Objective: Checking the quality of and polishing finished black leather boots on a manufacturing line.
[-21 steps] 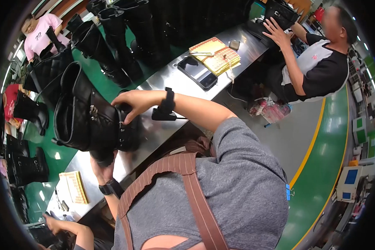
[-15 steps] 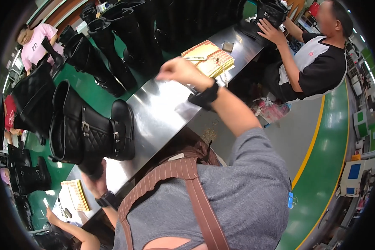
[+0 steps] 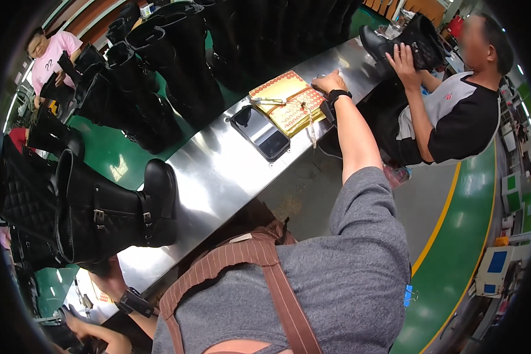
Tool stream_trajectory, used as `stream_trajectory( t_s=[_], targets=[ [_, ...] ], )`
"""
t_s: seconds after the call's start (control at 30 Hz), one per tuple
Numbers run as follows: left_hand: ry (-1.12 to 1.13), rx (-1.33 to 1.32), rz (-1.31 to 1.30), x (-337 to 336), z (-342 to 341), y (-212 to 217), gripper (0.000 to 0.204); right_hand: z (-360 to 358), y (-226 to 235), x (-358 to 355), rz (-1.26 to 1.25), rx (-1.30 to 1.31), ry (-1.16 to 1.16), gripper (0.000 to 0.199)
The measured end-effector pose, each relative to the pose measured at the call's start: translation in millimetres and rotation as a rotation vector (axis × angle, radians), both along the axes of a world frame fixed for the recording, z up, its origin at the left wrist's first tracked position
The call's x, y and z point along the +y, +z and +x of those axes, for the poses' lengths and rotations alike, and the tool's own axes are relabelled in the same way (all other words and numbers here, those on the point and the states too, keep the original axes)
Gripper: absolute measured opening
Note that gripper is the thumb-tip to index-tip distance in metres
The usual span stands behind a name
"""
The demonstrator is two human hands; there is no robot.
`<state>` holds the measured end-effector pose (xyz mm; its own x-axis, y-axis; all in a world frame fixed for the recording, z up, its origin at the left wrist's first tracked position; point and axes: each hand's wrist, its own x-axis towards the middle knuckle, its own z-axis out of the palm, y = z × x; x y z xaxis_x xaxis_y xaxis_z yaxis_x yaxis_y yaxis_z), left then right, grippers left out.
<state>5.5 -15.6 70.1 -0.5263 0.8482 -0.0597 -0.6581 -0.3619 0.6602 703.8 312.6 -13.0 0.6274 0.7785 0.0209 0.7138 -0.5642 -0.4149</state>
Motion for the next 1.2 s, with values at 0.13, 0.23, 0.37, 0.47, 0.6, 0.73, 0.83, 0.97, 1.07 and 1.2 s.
stream_trajectory(
  t_s=[0.13, 0.23, 0.37, 0.47, 0.6, 0.73, 0.83, 0.97, 1.07, 1.2],
  targets=[
    [-0.254, 0.032, 0.208, -4, -7, -9, 0.044, 11, 10, -6, 0.092, 0.172, 0.032, 0.094],
    [-0.282, 0.014, 0.195, -2, -10, -11, 0.045, 16, 21, -15, 0.189, 0.231, 0.097, 0.089],
    [-0.552, 0.012, 0.391, 0, 2, 2, 0.043, -4, 64, -51, 0.629, 0.414, 0.508, 0.059],
    [-0.174, -0.168, 0.111, 2, 23, 21, 0.042, -50, 115, -74, 0.713, 0.605, 0.595, 0.045],
    [-0.269, -0.197, 0.299, -11, 43, 55, 0.04, -129, 173, -130, 0.897, 1.09, 0.745, 0.029],
    [-0.187, -0.223, 0.311, -35, 52, 70, 0.041, -259, 182, -249, 1.081, 0.327, 1.154, 0.026],
    [-0.126, -0.163, 0.288, -53, 54, 67, 0.041, -370, 191, -313, 0.983, 0.373, 1.561, 0.025],
    [-0.094, -0.075, 0.202, -75, 51, 59, 0.042, -454, 207, -335, 1.013, 0.17, 1.696, 0.022],
    [-0.124, -0.127, 0.163, -90, 48, 55, 0.043, -487, 207, -341, 1.068, 0.184, 1.604, 0.023],
    [-0.215, -0.216, 0.151, -98, 43, 50, 0.043, -518, 207, -342, 1.168, 0.129, 1.562, 0.025]
  ],
)
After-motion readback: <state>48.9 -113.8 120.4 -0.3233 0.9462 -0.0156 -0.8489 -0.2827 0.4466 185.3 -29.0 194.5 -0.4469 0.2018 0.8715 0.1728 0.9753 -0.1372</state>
